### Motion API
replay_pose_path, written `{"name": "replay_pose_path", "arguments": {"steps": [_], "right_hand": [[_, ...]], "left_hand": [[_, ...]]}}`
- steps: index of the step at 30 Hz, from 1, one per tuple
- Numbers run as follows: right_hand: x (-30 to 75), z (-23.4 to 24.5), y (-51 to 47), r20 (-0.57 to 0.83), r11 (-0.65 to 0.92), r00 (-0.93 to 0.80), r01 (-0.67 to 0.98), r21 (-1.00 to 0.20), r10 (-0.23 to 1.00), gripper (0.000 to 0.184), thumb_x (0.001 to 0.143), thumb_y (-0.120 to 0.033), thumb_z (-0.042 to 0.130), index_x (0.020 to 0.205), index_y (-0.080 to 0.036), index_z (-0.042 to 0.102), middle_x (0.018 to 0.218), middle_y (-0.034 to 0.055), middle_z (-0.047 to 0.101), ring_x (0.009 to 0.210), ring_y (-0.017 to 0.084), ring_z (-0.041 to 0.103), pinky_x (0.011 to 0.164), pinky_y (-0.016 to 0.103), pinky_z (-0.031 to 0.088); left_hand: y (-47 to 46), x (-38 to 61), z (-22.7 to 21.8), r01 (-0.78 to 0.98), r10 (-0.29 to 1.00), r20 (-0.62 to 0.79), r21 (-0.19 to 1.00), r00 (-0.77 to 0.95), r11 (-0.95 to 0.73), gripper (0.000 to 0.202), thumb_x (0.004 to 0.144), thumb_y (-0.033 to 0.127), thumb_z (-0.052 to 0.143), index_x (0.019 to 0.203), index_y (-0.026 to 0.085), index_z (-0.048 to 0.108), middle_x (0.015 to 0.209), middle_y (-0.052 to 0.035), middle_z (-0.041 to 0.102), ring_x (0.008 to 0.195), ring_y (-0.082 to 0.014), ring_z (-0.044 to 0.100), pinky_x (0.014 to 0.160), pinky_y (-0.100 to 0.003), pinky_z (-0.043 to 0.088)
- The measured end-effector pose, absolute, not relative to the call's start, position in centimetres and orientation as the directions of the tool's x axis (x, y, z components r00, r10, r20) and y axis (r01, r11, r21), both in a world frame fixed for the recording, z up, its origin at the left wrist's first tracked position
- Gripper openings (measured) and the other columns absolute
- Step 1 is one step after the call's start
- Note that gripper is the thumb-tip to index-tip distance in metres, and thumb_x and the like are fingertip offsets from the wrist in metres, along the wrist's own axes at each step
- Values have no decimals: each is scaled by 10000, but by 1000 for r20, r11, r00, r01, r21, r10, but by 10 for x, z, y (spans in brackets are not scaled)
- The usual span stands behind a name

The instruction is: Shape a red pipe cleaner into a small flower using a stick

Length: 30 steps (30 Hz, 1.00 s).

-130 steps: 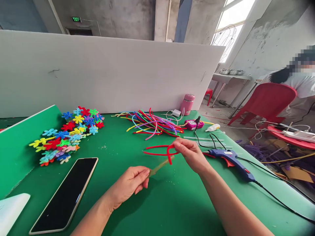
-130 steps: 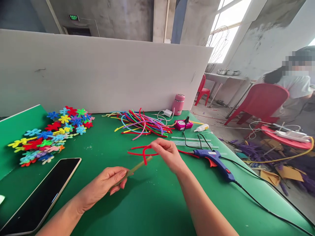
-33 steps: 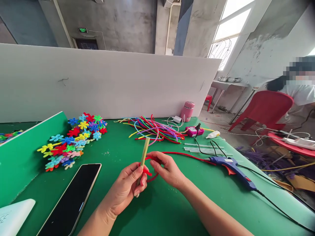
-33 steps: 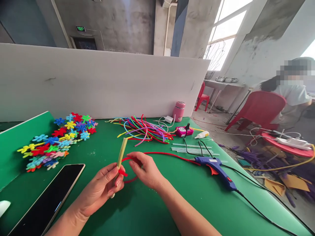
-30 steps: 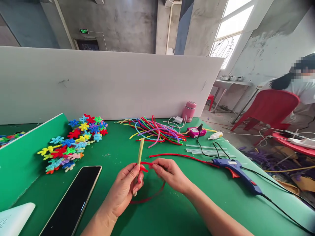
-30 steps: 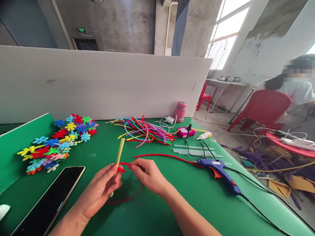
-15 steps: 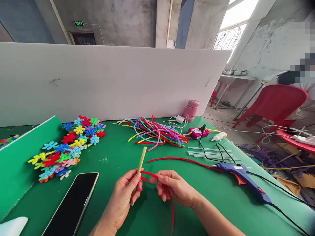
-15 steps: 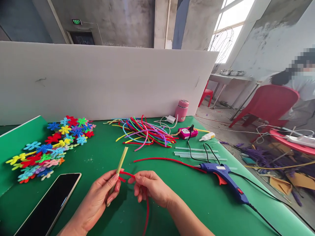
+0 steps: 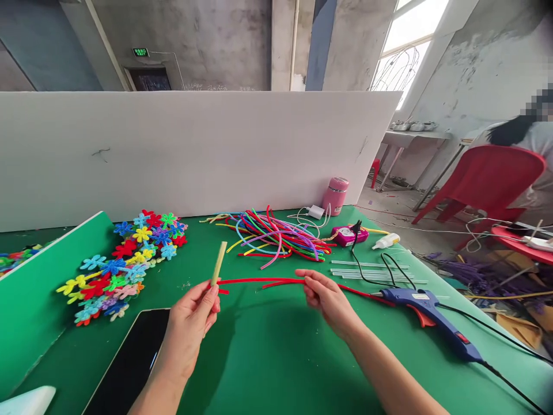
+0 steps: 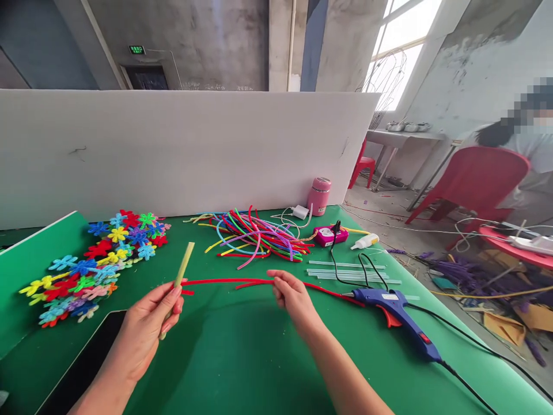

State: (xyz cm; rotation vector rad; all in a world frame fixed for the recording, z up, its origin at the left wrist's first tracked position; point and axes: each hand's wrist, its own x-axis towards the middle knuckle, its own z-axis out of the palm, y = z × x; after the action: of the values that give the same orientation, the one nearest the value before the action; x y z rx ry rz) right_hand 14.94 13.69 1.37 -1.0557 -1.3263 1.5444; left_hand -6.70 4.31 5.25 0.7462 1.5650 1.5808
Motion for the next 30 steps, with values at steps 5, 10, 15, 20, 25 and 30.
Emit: {"name": "replay_pose_path", "arguments": {"steps": [5,10,15,20,25,30], "right_hand": [[149,17,128,558,529,-84,458,-714,825,285,778,-271,488,1048,-229,568,1068,102,514,1007,253,465,837,434,375],[127,19,93,497,663,-465,326,-674,733,300,834,-220,430,1123,-218,511,1125,108,515,1042,220,483,867,368,402],[116,10,83,331,552,-557,290,-782,761,201,843,-204,417,973,-189,570,771,39,580,679,141,531,621,252,430],[114,2,87,169,376,-556,282,-882,813,143,802,-240,484,868,-181,597,702,14,563,600,119,487,552,227,390],[110,-2,87,8,44,-670,37,-998,742,216,812,-372,476,838,-170,549,648,-8,537,597,110,509,562,226,401],[111,0,92,-56,-54,-618,21,-998,784,316,758,-476,520,727,-163,487,646,-26,481,507,70,438,484,200,337]], "left_hand": [[43,-44,50,-150,924,-203,975,-325,161,356,635,427,656,842,142,601,502,61,443,383,-30,286,372,-182,164],[41,-28,39,-198,965,-257,950,-52,242,324,706,397,610,907,143,591,522,51,455,403,-24,281,362,-163,164],[36,-28,23,-189,965,-263,948,-3,257,317,744,380,578,947,137,570,536,48,456,415,-26,278,359,-154,177],[34,-27,17,-169,958,-282,948,-50,270,361,702,400,613,939,132,568,523,47,467,404,-28,286,354,-154,178],[34,-25,19,-161,966,-259,955,-27,251,324,718,392,596,907,128,603,532,41,461,400,-24,287,362,-167,175],[33,-25,19,-251,966,-256,937,-23,242,334,769,410,530,944,131,583,569,25,492,418,-33,306,388,-185,193]]}}
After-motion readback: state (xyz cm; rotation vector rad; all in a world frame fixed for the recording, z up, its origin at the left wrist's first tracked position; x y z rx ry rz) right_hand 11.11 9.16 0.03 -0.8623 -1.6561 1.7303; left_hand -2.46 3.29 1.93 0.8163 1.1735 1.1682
